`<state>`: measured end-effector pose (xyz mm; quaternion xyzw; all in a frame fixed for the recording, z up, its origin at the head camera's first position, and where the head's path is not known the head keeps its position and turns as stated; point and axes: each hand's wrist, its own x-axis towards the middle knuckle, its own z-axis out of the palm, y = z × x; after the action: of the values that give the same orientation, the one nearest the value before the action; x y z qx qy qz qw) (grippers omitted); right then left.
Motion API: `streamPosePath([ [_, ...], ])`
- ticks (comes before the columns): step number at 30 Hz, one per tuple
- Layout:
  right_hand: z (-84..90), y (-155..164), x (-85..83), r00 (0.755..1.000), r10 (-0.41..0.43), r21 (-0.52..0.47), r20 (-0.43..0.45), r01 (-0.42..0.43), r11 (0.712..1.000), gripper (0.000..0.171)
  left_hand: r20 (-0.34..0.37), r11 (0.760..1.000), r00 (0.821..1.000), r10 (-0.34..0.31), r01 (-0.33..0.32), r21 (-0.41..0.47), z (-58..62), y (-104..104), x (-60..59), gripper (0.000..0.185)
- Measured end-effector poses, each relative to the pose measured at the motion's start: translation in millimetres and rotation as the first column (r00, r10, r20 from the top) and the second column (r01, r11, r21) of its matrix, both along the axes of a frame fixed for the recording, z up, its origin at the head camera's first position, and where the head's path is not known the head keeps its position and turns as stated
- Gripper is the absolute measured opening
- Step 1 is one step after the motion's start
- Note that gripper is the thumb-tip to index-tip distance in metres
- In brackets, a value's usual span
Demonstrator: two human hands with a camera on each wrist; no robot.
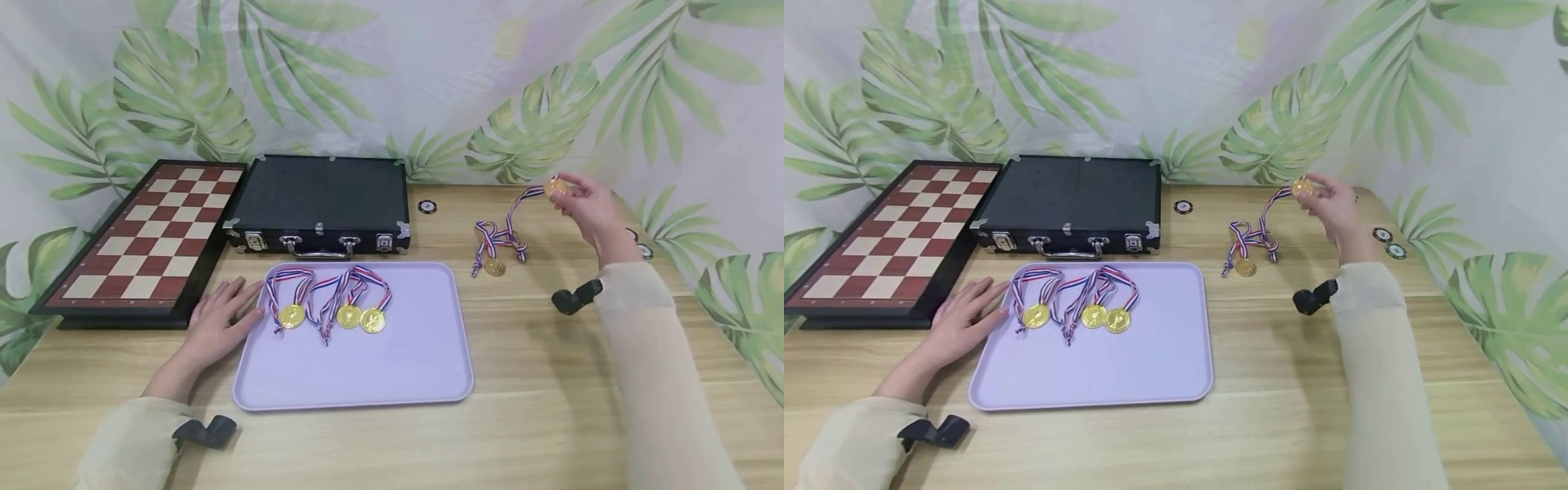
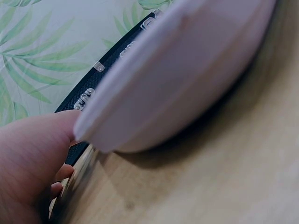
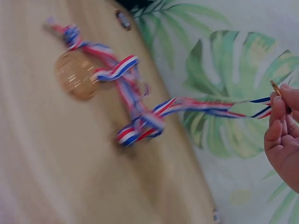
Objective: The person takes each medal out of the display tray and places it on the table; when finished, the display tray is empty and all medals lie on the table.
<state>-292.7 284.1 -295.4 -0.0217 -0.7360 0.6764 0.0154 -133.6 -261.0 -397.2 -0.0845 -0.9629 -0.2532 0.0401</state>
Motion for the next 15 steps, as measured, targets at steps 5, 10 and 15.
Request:
streamPosePath([
  [5, -34.5, 8, 15.4, 0.995, 0.060, 0.045, 0.080, -0.063, 0.997, 0.054, -0.004, 1.000, 1.000, 0.001, -0.001, 0.000, 0.6, 1, -0.4, 0.053],
  [10, -62.8, 13, 31.4, 0.979, 0.105, 0.196, 0.175, -0.139, 0.971, 0.055, -0.001, 1.000, 1.000, 0.002, -0.002, -0.002, 0.0, 0, -0.1, 0.053],
  [15, -79.3, 11, 40.7, 0.972, 0.122, 0.337, 0.201, -0.186, 0.923, 0.051, -0.002, 1.000, 1.000, 0.002, -0.002, -0.003, -0.4, 0, -0.2, 0.053],
])
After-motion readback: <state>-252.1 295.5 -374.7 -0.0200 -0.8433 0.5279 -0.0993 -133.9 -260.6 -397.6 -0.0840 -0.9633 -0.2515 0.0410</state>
